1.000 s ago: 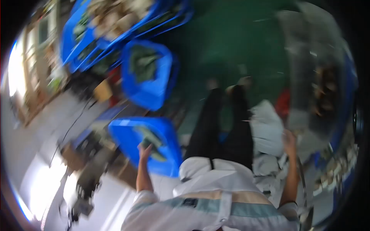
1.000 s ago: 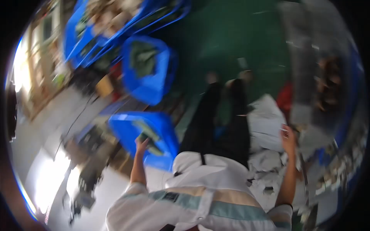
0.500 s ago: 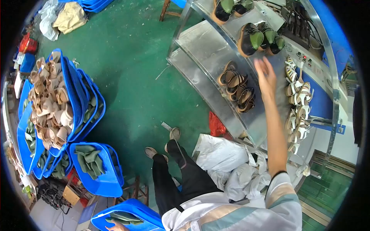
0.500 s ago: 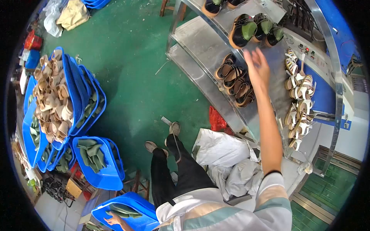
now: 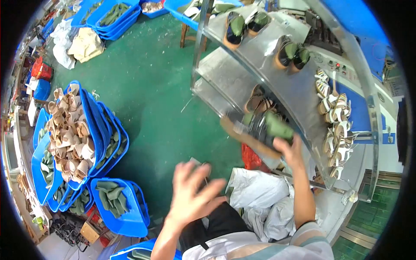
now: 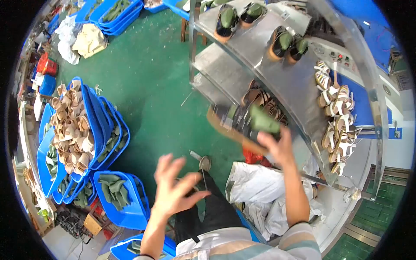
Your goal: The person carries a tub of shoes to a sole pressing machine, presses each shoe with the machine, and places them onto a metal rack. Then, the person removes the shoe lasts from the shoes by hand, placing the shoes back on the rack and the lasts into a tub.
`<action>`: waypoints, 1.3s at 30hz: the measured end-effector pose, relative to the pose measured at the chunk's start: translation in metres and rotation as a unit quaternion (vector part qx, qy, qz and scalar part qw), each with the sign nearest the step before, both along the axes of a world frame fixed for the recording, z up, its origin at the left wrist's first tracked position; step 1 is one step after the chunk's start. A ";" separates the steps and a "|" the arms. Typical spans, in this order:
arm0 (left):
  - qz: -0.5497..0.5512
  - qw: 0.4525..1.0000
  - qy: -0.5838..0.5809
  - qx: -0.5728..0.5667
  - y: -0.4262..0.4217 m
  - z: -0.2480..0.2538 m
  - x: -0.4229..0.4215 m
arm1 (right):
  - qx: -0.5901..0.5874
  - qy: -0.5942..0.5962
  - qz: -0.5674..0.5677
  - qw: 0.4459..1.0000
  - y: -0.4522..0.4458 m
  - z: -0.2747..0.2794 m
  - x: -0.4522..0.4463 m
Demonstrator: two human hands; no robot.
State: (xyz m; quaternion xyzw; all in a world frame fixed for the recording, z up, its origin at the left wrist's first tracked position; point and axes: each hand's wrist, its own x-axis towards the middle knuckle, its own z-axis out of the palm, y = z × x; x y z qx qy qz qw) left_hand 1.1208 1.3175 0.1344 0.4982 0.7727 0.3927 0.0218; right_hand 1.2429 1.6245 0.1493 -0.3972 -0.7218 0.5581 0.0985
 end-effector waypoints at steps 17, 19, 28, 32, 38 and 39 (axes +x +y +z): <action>0.199 0.855 -0.476 -0.040 -0.073 -0.074 0.162 | -0.320 -0.080 0.037 0.943 -0.267 -0.084 0.153; 0.239 0.850 -0.470 -0.016 -0.095 -0.078 0.171 | -0.343 -0.084 0.058 0.934 -0.278 -0.076 0.144; 0.334 0.743 -0.554 0.170 -0.126 -0.070 0.195 | -0.447 -0.063 0.105 0.886 -0.300 -0.084 0.142; 0.219 0.730 -0.616 0.199 -0.159 -0.105 0.205 | -0.342 -0.107 0.194 0.913 -0.278 -0.076 0.134; 0.213 0.340 -0.915 0.040 -0.167 -0.174 0.187 | 0.052 -0.319 0.538 0.779 -0.242 -0.100 0.131; 0.226 0.329 -0.917 0.003 -0.153 -0.184 0.186 | 0.090 -0.310 0.538 0.779 -0.243 -0.121 0.146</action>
